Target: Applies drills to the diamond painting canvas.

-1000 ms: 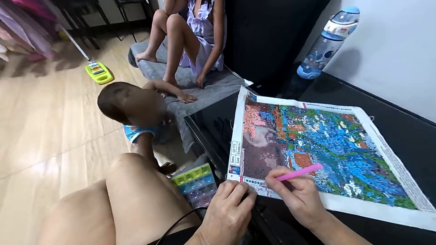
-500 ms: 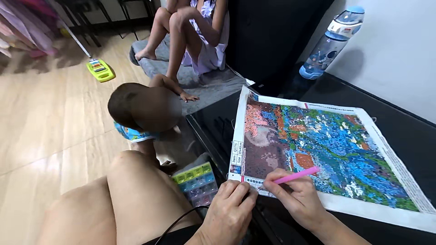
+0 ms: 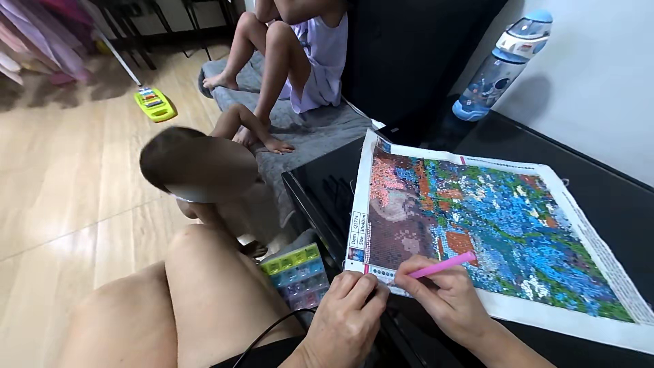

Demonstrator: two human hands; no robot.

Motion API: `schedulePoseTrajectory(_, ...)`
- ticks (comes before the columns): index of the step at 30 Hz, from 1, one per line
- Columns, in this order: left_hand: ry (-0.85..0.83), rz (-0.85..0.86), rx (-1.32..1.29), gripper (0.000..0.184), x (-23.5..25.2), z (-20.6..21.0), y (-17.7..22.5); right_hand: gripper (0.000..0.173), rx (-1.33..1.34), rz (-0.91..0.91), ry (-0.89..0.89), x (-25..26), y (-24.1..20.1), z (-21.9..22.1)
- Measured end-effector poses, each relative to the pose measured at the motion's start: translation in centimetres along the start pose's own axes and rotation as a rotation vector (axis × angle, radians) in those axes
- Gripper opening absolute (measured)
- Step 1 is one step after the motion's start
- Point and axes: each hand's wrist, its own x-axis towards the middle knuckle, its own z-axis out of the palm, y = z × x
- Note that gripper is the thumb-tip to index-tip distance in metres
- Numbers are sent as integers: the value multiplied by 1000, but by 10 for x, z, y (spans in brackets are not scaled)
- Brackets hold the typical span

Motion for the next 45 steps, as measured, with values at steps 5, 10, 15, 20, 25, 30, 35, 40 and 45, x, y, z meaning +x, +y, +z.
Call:
schedulePoseTrajectory(5,5,11,17,25,-1,0,0,28,20,5,-1,1,1,1)
schedulePoseTrajectory(10,4,17,29,25,-1,0,0,25,75,74,40,0,0,1)
schedulePoseTrajectory(15,10,26,24,20,0,0,6,16,188,152,159,5,-6,-2)
schedulePoseTrajectory(20,-91,16,-72,20,0,-7,31,11,264,305,283,25,-26,-7)
schedulePoseTrajectory(25,-171,79,-118,22,-3,-8,44,13,114,376,301,39,-21,5)
schedulePoseTrajectory(30,-173,108,-144,23,-8,-9,43,23,-72,289,270,32,-6,17)
schedulePoseTrajectory(35,-160,105,-147,22,-7,-7,42,23,-107,272,271,31,-3,17)
schedulePoseTrajectory(40,-160,116,-145,22,-7,-8,41,24,-149,238,260,30,-1,19)
schedulePoseTrajectory(45,-154,113,-149,23,-9,-7,41,25,-175,241,247,30,-2,18)
